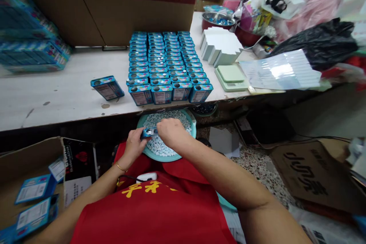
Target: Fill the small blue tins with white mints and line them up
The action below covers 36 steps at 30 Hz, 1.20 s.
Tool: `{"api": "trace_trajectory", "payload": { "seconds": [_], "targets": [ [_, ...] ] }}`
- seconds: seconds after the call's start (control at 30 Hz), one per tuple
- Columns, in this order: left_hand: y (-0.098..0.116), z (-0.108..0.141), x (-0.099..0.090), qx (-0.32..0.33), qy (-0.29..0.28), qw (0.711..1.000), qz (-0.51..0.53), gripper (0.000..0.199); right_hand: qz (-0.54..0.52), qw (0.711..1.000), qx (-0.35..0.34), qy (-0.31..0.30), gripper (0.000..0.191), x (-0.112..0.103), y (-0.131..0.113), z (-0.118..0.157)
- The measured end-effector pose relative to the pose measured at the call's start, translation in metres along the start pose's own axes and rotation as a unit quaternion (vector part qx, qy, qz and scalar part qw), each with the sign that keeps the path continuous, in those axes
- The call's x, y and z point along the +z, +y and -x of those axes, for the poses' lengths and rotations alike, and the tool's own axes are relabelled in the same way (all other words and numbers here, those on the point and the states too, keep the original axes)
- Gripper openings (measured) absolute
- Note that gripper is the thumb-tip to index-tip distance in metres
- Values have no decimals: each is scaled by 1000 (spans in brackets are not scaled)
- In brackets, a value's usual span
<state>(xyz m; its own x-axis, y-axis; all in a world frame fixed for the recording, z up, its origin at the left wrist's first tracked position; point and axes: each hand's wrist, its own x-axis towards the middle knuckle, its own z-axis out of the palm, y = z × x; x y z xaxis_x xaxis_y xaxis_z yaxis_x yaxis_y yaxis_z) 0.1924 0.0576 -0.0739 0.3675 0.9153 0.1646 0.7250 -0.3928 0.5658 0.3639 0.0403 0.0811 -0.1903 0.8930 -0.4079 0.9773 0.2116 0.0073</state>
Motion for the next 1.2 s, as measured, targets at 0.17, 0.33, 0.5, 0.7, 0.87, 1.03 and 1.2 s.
{"api": "trace_trajectory", "payload": {
  "seconds": [0.17, 0.33, 0.5, 0.7, 0.87, 1.03, 1.2],
  "targets": [
    [-7, 1, -12, -34, 31, 998, 40, 34, -16, 998, 12, 60, 30, 2, 19, 14],
    [4, -10, -55, 19, 64, 997, 30, 32, -81, 985, 90, 121, 35, 39, 62, 29],
    [12, -24, -75, 63, -2, 998, -7, 33, -128, 977, 140, 96, 35, 88, 84, 26],
    [-20, -50, -112, -51, 101, 989, 98, 30, -211, 959, 130, 134, 37, 130, 96, 28],
    [-62, -87, -136, -109, 173, 973, 102, 32, -274, 944, 111, 145, 39, 156, 96, 26],
    [-96, -111, -128, -137, 179, 969, 104, 67, -299, 940, 86, 141, 39, 165, 88, 19],
    [-93, -126, -115, -130, 156, 972, 116, 54, -320, 935, 76, 137, 39, 173, 87, 13]
  ]
}}
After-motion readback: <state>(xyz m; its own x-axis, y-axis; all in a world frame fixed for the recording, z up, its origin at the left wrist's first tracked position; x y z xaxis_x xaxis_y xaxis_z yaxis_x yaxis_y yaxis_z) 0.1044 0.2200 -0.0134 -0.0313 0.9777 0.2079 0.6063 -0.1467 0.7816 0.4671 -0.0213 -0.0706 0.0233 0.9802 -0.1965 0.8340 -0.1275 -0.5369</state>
